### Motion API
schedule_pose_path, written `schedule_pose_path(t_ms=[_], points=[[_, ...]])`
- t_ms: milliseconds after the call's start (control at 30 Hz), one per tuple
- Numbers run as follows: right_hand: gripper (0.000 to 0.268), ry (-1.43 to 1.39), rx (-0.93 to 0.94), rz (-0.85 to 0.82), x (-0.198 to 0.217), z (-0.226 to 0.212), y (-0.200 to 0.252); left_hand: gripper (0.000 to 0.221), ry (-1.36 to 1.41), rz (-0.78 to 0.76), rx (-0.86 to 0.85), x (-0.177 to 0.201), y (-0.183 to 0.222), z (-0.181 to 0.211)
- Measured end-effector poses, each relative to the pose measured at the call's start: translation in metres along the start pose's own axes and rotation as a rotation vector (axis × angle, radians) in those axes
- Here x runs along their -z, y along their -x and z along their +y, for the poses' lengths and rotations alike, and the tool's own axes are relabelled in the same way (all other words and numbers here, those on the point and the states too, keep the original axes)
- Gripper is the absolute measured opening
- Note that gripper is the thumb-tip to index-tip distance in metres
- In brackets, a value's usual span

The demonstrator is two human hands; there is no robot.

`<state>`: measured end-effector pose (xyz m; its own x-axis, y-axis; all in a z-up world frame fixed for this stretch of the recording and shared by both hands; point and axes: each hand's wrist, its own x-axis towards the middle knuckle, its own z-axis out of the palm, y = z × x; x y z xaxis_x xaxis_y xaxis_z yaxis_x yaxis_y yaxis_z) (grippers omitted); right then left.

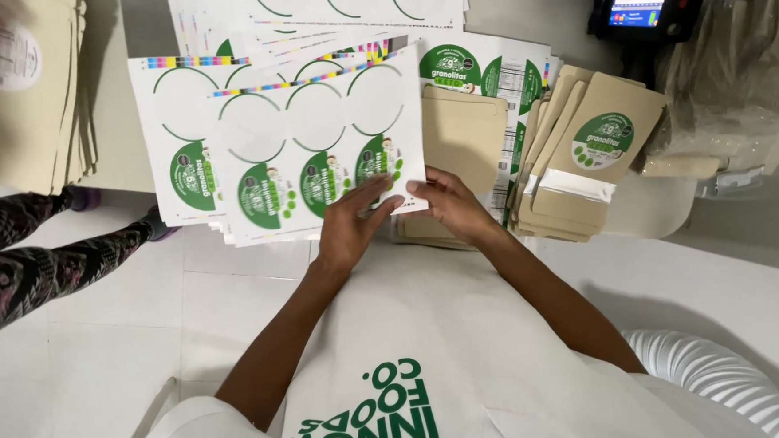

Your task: Peeling circular labels from a sheet and applying them to the center of small tan-colored bags on a workbench.

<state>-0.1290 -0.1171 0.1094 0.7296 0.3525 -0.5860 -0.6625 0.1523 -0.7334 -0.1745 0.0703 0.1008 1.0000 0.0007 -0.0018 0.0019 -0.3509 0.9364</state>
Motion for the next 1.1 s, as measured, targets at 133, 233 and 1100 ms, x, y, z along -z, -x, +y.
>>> schedule_pose_path(t_ms=[133,233,1100], points=[[0.036,0.173,0.083,-0.085,0.002,-0.005,0.006,0.017,-0.028,0.082,-0.118,-0.003,0.002,0.006],[0.035,0.205,0.094,-0.083,0.011,-0.001,0.007,0.012,-0.051,0.128,-0.128,-0.006,0.002,0.003],[0.032,-0.279,-0.024,0.211,0.071,0.049,-0.029,0.05,-0.231,-0.208,0.12,-0.021,-0.039,0.022]])
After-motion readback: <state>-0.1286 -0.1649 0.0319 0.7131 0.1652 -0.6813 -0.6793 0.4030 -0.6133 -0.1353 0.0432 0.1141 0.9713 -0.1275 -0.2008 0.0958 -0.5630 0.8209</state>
